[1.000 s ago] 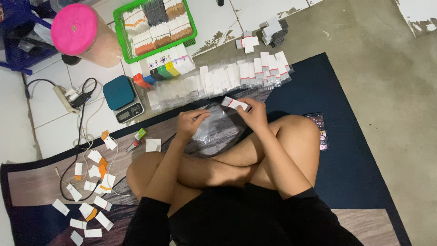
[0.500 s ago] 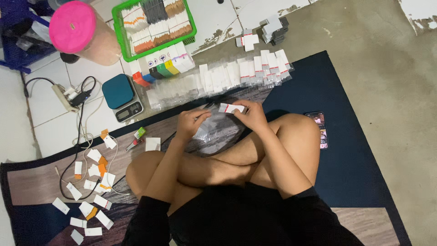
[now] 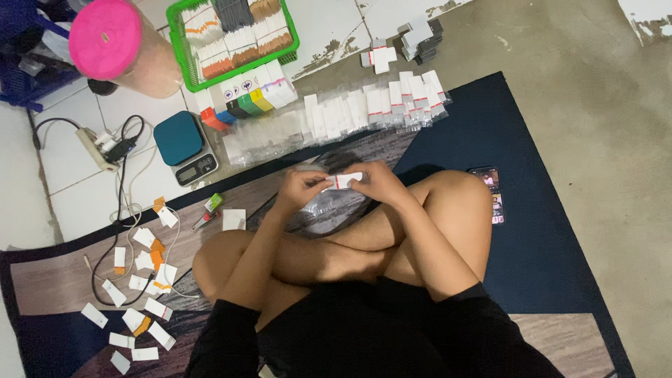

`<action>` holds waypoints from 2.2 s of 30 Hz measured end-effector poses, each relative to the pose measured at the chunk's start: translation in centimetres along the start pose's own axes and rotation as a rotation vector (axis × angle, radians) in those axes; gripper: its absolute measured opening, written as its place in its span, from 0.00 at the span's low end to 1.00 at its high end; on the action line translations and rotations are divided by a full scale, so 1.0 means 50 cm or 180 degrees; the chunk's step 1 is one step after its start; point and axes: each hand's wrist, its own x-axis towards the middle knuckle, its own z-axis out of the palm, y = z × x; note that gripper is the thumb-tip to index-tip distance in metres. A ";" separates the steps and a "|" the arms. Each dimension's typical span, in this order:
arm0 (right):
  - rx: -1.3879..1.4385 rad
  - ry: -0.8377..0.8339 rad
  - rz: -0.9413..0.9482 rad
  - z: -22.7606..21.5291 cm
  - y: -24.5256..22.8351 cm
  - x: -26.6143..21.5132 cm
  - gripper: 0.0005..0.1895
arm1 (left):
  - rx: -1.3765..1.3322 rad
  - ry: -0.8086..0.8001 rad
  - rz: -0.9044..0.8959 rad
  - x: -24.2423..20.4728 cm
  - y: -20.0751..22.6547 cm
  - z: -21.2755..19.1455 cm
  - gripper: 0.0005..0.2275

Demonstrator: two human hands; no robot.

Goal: The person places small white labels into plastic bags by hand.

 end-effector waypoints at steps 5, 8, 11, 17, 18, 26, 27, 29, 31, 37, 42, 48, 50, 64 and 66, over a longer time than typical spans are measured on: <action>0.0431 0.0491 0.0336 0.022 0.082 0.012 0.18 | -0.0329 0.0224 -0.0553 -0.004 -0.043 0.020 0.08; 0.0951 0.1043 0.0528 0.042 0.147 0.029 0.17 | -0.0633 0.0409 -0.0884 -0.003 -0.042 0.017 0.08; 0.1070 0.1320 0.0335 0.056 0.186 0.042 0.13 | -0.0770 0.0383 -0.0952 0.001 -0.063 0.023 0.07; 0.0845 0.1032 0.0155 0.078 0.137 0.029 0.11 | -0.0585 0.0357 -0.0948 0.001 -0.042 0.015 0.05; 0.0712 0.0916 0.0163 0.083 0.127 0.026 0.10 | -0.0488 0.0356 -0.0909 0.000 -0.029 0.010 0.04; 0.0785 0.1077 0.0281 0.114 0.134 0.036 0.09 | -0.0786 0.0484 -0.0905 0.001 -0.086 0.022 0.04; 0.0754 0.1047 0.0255 0.113 0.118 0.034 0.08 | -0.0849 0.0573 -0.0942 0.000 -0.089 0.025 0.04; 0.0691 0.0975 0.0088 0.105 0.086 0.033 0.03 | -0.0760 0.0619 -0.0975 -0.002 -0.045 0.020 0.04; 0.0625 0.0905 -0.0074 0.097 0.064 0.031 0.04 | -0.0677 0.0663 -0.1010 -0.003 -0.034 0.018 0.04; 0.0866 0.0872 0.0003 0.135 0.158 0.042 0.13 | -0.0819 0.0835 -0.0986 0.003 -0.095 0.028 0.05; 0.1807 0.1165 -0.0022 0.108 0.165 0.054 0.26 | -0.1282 0.0535 -0.1682 -0.002 -0.056 0.014 0.15; 0.2237 0.1166 0.0693 0.093 0.146 0.051 0.11 | -0.1640 0.0013 -0.1820 -0.007 -0.117 0.015 0.12; 0.2266 0.1196 0.0680 0.091 0.128 0.046 0.10 | -0.1695 -0.0018 -0.1825 -0.008 -0.096 0.010 0.12; 0.3060 0.1616 0.0806 0.092 0.115 0.047 0.11 | -0.2232 0.0648 -0.1577 -0.005 -0.143 0.064 0.12; 0.3095 0.1793 0.0904 0.092 0.116 0.045 0.08 | -0.2156 0.0825 -0.1390 -0.009 -0.120 0.071 0.11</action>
